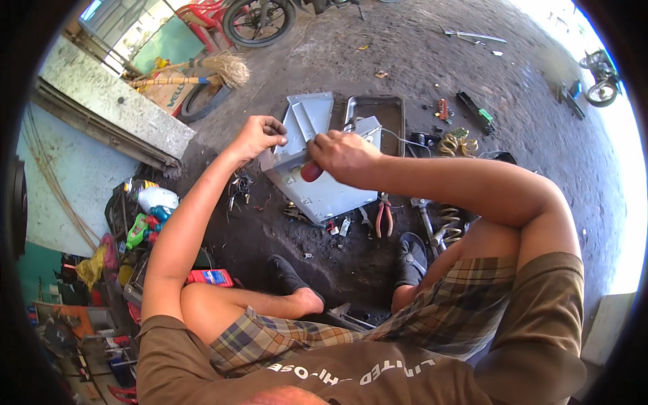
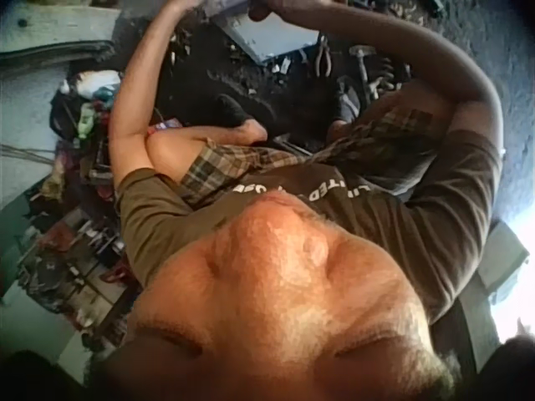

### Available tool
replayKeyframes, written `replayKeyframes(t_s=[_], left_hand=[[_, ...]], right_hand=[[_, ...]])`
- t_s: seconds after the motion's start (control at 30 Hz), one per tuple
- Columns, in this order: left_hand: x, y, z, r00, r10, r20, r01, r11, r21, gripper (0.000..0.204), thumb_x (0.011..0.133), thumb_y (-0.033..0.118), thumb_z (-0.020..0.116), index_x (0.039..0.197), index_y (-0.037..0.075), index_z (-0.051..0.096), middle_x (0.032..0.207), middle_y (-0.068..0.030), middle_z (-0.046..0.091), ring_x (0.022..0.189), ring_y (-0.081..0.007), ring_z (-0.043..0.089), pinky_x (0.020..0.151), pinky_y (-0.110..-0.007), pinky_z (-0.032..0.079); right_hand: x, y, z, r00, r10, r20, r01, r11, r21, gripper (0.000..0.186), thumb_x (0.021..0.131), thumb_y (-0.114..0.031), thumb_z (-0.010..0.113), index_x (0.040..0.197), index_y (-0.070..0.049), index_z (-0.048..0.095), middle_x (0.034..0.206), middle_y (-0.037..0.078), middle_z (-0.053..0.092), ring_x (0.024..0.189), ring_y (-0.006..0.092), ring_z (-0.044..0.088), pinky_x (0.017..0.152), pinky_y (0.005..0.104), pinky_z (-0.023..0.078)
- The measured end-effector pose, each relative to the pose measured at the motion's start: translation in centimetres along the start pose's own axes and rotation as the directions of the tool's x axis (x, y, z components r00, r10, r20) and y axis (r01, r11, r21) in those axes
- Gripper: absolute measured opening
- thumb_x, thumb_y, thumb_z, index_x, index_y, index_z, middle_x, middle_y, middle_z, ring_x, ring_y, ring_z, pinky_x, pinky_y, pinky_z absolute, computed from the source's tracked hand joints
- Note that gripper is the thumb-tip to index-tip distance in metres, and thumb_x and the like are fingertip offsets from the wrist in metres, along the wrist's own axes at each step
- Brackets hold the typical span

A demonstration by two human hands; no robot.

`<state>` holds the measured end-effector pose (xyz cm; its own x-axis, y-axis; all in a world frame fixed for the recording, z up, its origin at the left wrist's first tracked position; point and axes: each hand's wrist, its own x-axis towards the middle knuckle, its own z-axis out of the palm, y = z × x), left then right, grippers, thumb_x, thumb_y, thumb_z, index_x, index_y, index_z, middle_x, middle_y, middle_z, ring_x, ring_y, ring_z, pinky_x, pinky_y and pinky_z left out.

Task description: The person sits on the floor and uses a screwdriver to remove screws from the back panel of a silver electronic device. After opening the casing, the person manipulates internal components, including a disc drive and circuit boards, using the screwdriver to adjust parts.

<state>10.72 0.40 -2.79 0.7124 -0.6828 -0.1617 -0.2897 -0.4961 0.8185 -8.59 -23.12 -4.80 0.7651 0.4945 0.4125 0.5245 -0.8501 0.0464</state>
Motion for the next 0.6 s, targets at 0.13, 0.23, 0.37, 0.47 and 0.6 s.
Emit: replayKeyframes(t_s=[0.13, 0.23, 0.37, 0.47, 0.6], left_hand=[[5.3, 0.1, -1.6, 0.988, 0.063, 0.142, -0.091, 0.976, 0.2, 0.027, 0.083, 0.002, 0.088, 0.108, -0.002, 0.078, 0.091, -0.005, 0.079, 0.083, -0.0123, 0.074, 0.073, -0.031, 0.058], [9.3, 3.6, -0.3, 0.99, 0.114, 0.079, -0.124, 0.982, 0.143, 0.025, 0.089, 0.009, 0.087, 0.11, -0.001, 0.079, 0.094, -0.0063, 0.08, 0.082, -0.0127, 0.074, 0.069, -0.031, 0.057], [12.4, 7.4, 0.9, 0.968, 0.211, -0.136, -0.201, 0.976, 0.08, 0.027, 0.095, 0.019, 0.085, 0.114, 0.001, 0.079, 0.094, -0.0074, 0.082, 0.081, -0.0125, 0.075, 0.067, -0.03, 0.057], [12.4, 8.4, 1.4, 0.948, 0.26, -0.182, -0.218, 0.951, 0.219, 0.031, 0.097, 0.025, 0.085, 0.117, 0.002, 0.08, 0.097, -0.0093, 0.082, 0.084, -0.0118, 0.077, 0.069, -0.029, 0.057], [9.5, 6.1, -0.9, 0.941, 0.326, -0.087, -0.277, 0.894, 0.352, 0.03, 0.1, 0.025, 0.081, 0.117, 0.001, 0.079, 0.1, -0.0104, 0.082, 0.088, -0.0154, 0.078, 0.077, -0.032, 0.06]], right_hand=[[1.6, -0.9, -1.0, 0.996, -0.064, -0.058, 0.06, 0.996, -0.068, 0.028, 0.092, -0.014, 0.069, 0.115, 0.001, 0.068, 0.099, 0.011, 0.067, 0.091, 0.0271, 0.073, 0.073, 0.0378, 0.062], [1.4, -0.5, -1.1, 0.996, -0.061, -0.058, 0.058, 0.997, -0.057, 0.027, 0.092, -0.014, 0.07, 0.114, 0.002, 0.068, 0.098, 0.011, 0.067, 0.089, 0.027, 0.073, 0.072, 0.0378, 0.062], [2.0, -0.4, -1.7, 0.998, -0.05, -0.041, 0.049, 0.998, -0.03, 0.026, 0.092, -0.014, 0.07, 0.113, 0.002, 0.067, 0.099, 0.012, 0.067, 0.089, 0.0275, 0.074, 0.073, 0.0381, 0.063], [1.9, -0.1, -1.8, 0.998, -0.055, -0.036, 0.054, 0.998, -0.021, 0.024, 0.092, -0.014, 0.07, 0.111, 0.001, 0.067, 0.099, 0.012, 0.068, 0.091, 0.0277, 0.075, 0.073, 0.0387, 0.063], [3.2, 0.0, -3.0, 0.996, -0.083, -0.022, 0.083, 0.996, 0.008, 0.02, 0.093, -0.014, 0.069, 0.108, -0.001, 0.066, 0.1, 0.012, 0.068, 0.09, 0.0283, 0.077, 0.071, 0.0403, 0.065]])
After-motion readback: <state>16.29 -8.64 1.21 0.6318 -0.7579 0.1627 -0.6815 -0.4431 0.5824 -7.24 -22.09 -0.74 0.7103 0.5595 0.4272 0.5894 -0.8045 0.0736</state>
